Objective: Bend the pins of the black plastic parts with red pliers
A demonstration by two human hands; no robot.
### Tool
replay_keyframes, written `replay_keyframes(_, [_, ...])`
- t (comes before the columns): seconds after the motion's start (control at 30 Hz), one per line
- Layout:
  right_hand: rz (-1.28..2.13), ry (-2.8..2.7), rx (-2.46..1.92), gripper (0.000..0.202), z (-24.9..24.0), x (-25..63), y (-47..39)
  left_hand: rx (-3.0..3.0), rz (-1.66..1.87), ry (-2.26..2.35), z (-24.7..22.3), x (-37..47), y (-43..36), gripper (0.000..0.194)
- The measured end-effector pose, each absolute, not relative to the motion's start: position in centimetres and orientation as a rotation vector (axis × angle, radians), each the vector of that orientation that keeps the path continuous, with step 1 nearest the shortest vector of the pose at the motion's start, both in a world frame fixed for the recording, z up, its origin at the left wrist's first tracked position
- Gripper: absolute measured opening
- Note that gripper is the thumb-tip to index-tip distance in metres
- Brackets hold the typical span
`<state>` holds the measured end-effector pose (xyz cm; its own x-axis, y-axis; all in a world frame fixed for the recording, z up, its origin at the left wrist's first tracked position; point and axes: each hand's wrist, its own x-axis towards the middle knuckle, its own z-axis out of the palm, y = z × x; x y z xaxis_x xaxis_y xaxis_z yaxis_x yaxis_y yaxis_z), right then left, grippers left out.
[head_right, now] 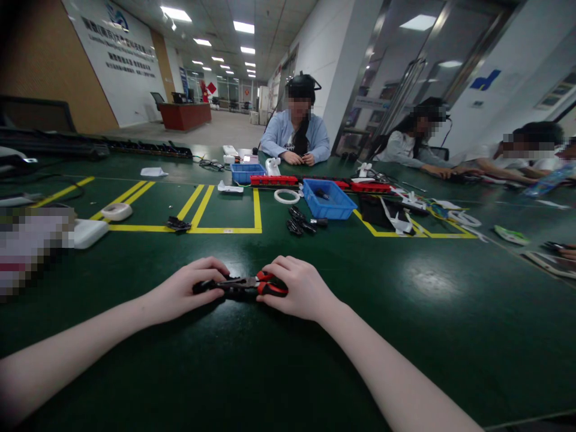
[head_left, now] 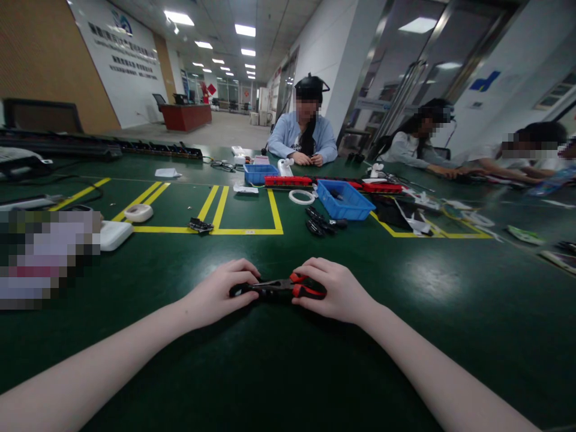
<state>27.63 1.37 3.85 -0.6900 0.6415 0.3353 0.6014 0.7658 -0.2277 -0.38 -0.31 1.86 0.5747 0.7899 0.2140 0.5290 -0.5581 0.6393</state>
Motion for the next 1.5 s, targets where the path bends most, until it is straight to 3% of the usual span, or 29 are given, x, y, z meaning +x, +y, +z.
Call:
replay_keyframes(1.27, [-0.321, -2.524, -0.670, 0.041, 3.4, 28.8, 3.1, 2.341, 0.694, 0.976, 1.8, -1.1, 0.4, 0.011])
replay_keyframes(1.5, [-0.253, -2.541, -0.656, 0.039, 3.0, 28.3, 3.3, 2.367, 0.703, 0.976, 1.6, -1.1, 0.6, 0.012])
